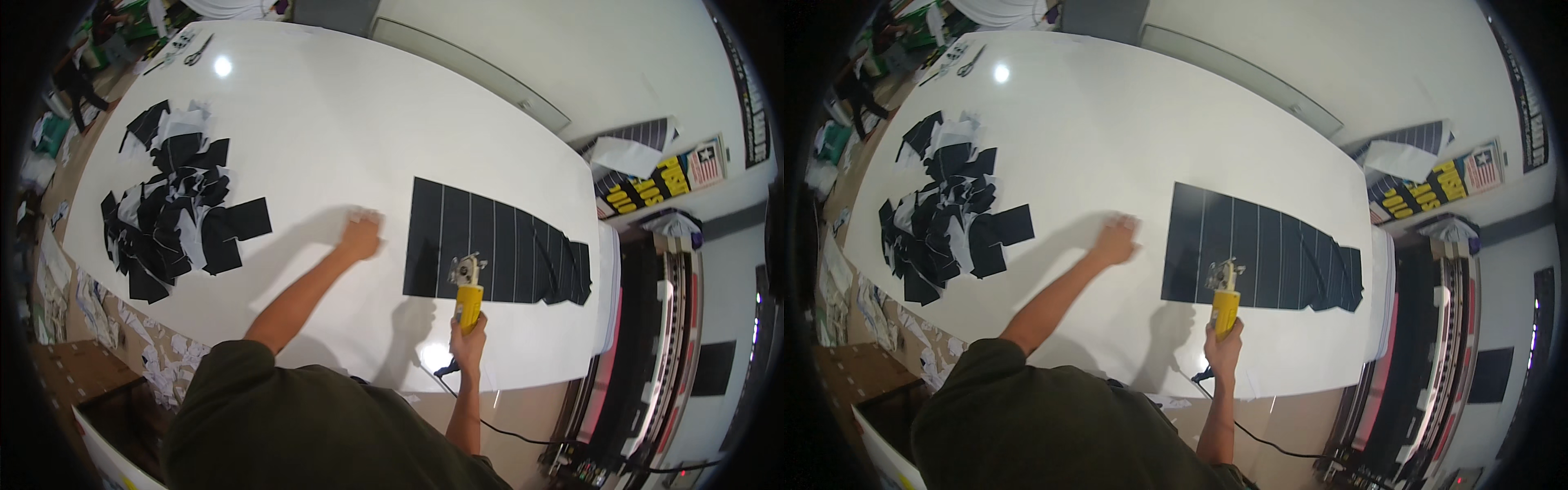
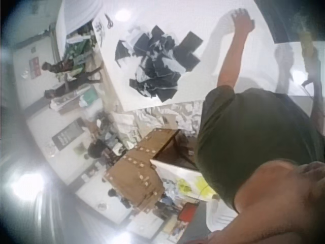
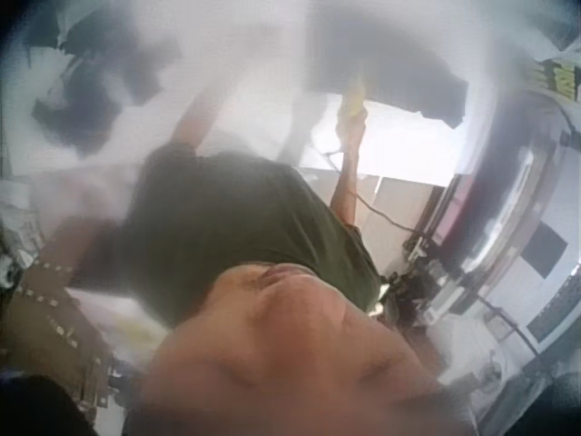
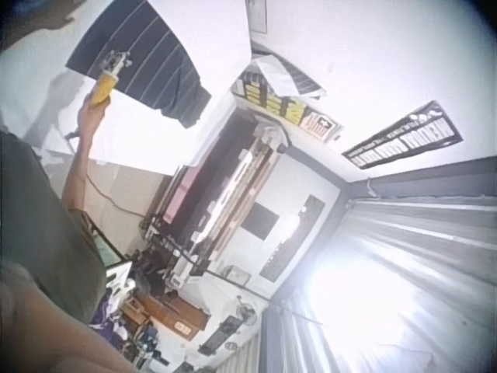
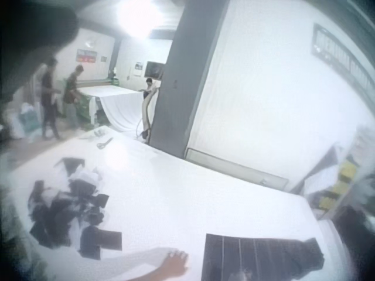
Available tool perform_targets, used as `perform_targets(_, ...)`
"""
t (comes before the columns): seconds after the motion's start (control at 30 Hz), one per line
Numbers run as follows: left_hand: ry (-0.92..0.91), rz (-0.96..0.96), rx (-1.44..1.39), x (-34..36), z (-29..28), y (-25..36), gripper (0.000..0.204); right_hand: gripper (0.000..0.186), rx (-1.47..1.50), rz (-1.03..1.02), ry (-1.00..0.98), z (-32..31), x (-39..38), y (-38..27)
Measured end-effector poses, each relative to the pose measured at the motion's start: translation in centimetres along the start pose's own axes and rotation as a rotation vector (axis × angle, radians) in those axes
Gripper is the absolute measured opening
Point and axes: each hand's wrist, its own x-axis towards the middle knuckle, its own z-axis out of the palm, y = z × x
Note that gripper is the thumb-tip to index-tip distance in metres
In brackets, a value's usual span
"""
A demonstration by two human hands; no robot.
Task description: The person uses a yellow electric rotary cutter to cut a large sheet of black fabric on a white table. They guide the tool along straight lines to separate the fabric into rectangular pieces, occasionally adjusting the material's position. Cut fabric pieces are stacked on the left side of the table.
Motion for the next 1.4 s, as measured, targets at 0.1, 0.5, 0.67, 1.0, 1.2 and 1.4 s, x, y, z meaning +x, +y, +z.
perform_targets(0.1,-0.125,0.218,0.046,-0.2,4.2,7.1,0.111,0.065,-0.026,0.094,-0.037,-0.6,-5.5,-0.1)
perform_targets(0.5,-0.280,0.248,0.237,-7.6,0.5,-0.2,0.137,0.071,-0.101,0.210,-0.338,2.8,-17.9,-2.6)
perform_targets(0.67,-0.216,0.247,0.184,-8.4,1.0,-1.6,0.143,0.060,-0.072,0.102,-0.292,5.2,-16.4,-3.9)
perform_targets(1.0,-0.224,0.239,0.122,-8.3,0.7,-1.6,0.142,0.047,-0.050,0.026,-0.185,8.1,-14.0,-4.4)
perform_targets(1.2,-0.226,0.235,0.126,-8.4,0.4,-1.6,0.140,0.052,-0.074,-0.008,-0.169,9.0,-12.6,-4.4)
perform_targets(1.4,-0.201,0.233,0.110,-8.5,0.8,-1.9,0.139,0.055,-0.087,-0.019,-0.170,9.7,-9.5,-5.4)
